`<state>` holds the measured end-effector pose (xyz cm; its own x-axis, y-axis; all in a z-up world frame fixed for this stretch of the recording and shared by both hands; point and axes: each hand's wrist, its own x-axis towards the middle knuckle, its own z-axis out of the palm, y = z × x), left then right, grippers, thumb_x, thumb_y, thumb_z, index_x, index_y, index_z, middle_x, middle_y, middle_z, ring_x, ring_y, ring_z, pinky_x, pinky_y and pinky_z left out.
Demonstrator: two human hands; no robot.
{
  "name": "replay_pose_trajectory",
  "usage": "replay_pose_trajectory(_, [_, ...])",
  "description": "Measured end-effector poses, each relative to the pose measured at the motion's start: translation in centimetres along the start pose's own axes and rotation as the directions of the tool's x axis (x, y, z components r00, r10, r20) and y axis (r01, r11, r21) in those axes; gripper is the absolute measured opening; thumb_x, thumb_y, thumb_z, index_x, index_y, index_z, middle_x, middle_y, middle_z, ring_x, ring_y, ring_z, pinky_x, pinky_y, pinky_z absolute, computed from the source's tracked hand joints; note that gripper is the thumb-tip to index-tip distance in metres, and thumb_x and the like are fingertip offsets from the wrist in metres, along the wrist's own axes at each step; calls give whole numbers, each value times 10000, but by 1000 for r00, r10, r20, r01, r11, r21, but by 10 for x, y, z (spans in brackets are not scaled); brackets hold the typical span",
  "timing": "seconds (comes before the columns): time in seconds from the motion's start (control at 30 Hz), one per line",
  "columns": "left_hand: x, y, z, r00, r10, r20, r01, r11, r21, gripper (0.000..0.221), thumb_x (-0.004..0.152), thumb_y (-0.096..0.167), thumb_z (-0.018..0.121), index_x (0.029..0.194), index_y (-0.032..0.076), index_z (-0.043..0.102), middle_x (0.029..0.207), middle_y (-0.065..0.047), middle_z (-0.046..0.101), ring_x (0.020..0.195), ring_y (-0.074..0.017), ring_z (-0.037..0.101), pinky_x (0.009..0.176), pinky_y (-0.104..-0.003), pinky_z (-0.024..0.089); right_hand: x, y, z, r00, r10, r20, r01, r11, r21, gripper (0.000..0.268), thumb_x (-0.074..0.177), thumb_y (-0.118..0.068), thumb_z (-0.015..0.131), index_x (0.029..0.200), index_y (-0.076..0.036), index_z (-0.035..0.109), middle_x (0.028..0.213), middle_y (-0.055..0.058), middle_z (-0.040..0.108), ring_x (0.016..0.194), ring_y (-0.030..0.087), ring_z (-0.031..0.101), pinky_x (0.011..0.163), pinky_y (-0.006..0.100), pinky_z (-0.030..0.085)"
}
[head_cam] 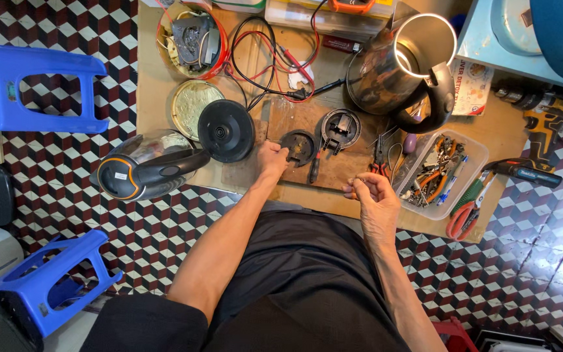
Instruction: The person disassembles a black plastic kettle base, uses pliers to trim a small metal component, and reassembles the base. The person handles the base parts and a metal piece, then secures the base together.
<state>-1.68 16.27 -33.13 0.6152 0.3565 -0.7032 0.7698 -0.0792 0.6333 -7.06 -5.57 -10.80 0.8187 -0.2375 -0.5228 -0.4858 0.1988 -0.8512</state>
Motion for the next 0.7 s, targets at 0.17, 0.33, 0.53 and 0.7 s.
replay_pose_trajectory(0.17, [-43, 25, -39, 968, 249, 39, -233, 943, -236, 245, 947, 112, 705, 1057, -7, 521, 835, -105, 667, 663, -157, 684, 575, -288, 575, 0, -15, 5, 999, 4, 45, -3, 1000, -31, 158, 1015, -69, 651, 1141, 26, 654, 1051, 103, 721, 964, 181, 713, 837, 290, 582])
replay_pose_trajectory(0.33, [-105, 89, -60, 920, 380, 93, -349, 905, -244, 245, 988, 126, 684, 1095, -14, 514, 875, -125, 708, 738, -152, 706, 654, -273, 601, -1, -31, 19, 995, -42, 92, 38, 998, 45, 173, 1003, -72, 651, 1144, 28, 660, 1063, 88, 716, 996, 182, 732, 854, 305, 608])
replay_pose_trajectory(0.53, [-158, 145, -51, 831, 518, 201, -408, 814, -413, 233, 1026, 85, 658, 1144, -24, 490, 974, -123, 700, 899, -146, 738, 776, -269, 613, -4, -43, 30, 993, -112, 21, 108, 984, 141, 195, 1011, -66, 655, 1178, 32, 638, 1028, 118, 733, 928, 191, 727, 844, 317, 614])
replay_pose_trajectory(0.7, [-166, 152, -42, 852, 449, 269, -310, 847, -431, 226, 1004, 80, 648, 1140, -18, 496, 968, -122, 697, 867, -155, 739, 747, -276, 630, -8, -38, 29, 995, -97, -14, 98, 984, 148, 213, 1008, -70, 660, 1194, 33, 636, 1020, 110, 716, 899, 179, 716, 818, 307, 607])
